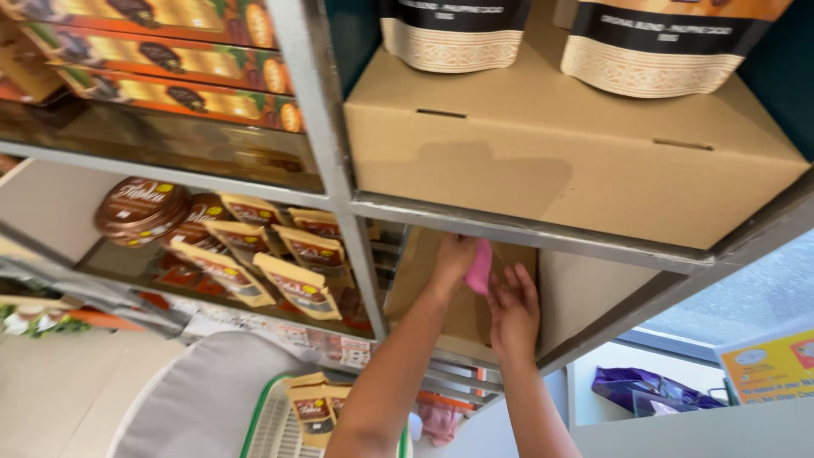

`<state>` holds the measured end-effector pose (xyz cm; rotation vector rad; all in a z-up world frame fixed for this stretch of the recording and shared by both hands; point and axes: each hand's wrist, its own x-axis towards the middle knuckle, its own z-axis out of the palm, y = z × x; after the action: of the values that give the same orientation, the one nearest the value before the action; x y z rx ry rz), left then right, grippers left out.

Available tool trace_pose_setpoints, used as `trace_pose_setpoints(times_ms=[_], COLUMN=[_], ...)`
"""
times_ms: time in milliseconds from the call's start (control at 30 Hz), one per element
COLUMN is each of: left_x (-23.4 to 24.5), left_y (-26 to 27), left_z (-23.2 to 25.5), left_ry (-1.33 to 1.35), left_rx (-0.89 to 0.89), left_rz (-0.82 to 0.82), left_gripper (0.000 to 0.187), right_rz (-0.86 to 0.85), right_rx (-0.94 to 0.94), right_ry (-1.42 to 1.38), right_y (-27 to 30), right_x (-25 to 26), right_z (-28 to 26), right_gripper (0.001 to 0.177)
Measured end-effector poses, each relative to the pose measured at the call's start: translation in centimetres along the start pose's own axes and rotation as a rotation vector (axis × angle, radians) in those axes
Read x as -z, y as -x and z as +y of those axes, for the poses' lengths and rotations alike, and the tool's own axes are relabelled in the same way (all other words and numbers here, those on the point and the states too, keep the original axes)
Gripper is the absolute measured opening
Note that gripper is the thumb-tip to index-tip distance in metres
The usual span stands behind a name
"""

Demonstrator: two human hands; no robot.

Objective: Wiping down packaged food items with a cloth and organizing them on grocery store shelves.

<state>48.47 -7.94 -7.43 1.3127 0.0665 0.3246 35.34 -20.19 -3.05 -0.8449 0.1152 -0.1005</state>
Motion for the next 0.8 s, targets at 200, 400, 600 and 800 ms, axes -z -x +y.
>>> trace_pose_setpoints(times_ms=[200, 400, 600, 800], left_x=[7.3, 10.5, 7.6, 7.5], left_y=[18.7, 23.4, 23.2, 21.2], left_z=[7.9, 9.3, 16.2, 16.0], left_ry=[-0.259, -0.760, -1.020, -1.002], left_rx=[-0.093, -0.336, 0.154, 0.383], left_rz=[0.150, 0.188, -0.030, -0.051], left_gripper=[0.050, 0.063, 0.076, 0.088], right_rz=[-0.005, 0.095, 0.202, 0.305], right_rx=[-0.073, -0.016, 0.038, 0.015], right_ry=[0.025, 0.105, 0.153, 0.010], right_y=[9.0, 10.2, 11.9, 11.6], right_x=[2.6, 5.6, 4.1, 4.8], right_z=[0.7, 1.1, 0.3, 0.6], right_gripper=[0.050, 0.047, 0.042, 0.041])
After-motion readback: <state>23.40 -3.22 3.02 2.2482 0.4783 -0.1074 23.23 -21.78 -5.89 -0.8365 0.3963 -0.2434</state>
